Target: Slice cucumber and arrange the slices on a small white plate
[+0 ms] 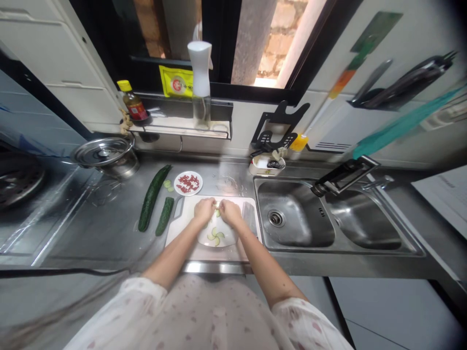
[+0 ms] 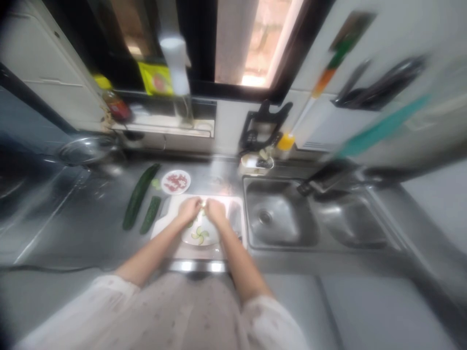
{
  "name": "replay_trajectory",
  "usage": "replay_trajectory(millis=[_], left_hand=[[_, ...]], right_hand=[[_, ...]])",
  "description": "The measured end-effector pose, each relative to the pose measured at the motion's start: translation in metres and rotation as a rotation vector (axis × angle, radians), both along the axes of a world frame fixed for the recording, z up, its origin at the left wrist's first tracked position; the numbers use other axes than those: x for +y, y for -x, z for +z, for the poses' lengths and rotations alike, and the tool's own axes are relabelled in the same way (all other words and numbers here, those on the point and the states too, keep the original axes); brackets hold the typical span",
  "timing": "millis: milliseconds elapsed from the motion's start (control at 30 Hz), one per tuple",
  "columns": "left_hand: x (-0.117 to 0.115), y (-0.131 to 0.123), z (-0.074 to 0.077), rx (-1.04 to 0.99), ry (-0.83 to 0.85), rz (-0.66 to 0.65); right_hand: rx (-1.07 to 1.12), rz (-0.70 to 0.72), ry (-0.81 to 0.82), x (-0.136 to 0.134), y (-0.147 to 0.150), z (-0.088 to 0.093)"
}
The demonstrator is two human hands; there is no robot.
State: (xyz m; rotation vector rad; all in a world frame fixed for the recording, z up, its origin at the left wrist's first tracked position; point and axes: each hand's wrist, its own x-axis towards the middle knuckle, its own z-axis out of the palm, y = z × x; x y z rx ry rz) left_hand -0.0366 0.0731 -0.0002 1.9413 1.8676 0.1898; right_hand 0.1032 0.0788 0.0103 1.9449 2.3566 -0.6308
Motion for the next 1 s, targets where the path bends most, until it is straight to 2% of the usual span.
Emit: replay_trajectory(millis=[233,667,1000], left_hand=[[-0.001,0.000,-0.001,-0.007,-0.043,-0.002],[-0.001,-0.001,-0.002,0.027,-0.016,-0.029],[-0.009,0.006,0.002,-0.075,-0.028,0.063]], right_hand=[[0.006,-0.027,-0.013,-0.001,-0.001,0.000],[-0.030,0.009,0.006,-0.001,0.006,0.000],[0.155,-0.101,-0.092,-0.014,-0.009,0.006]])
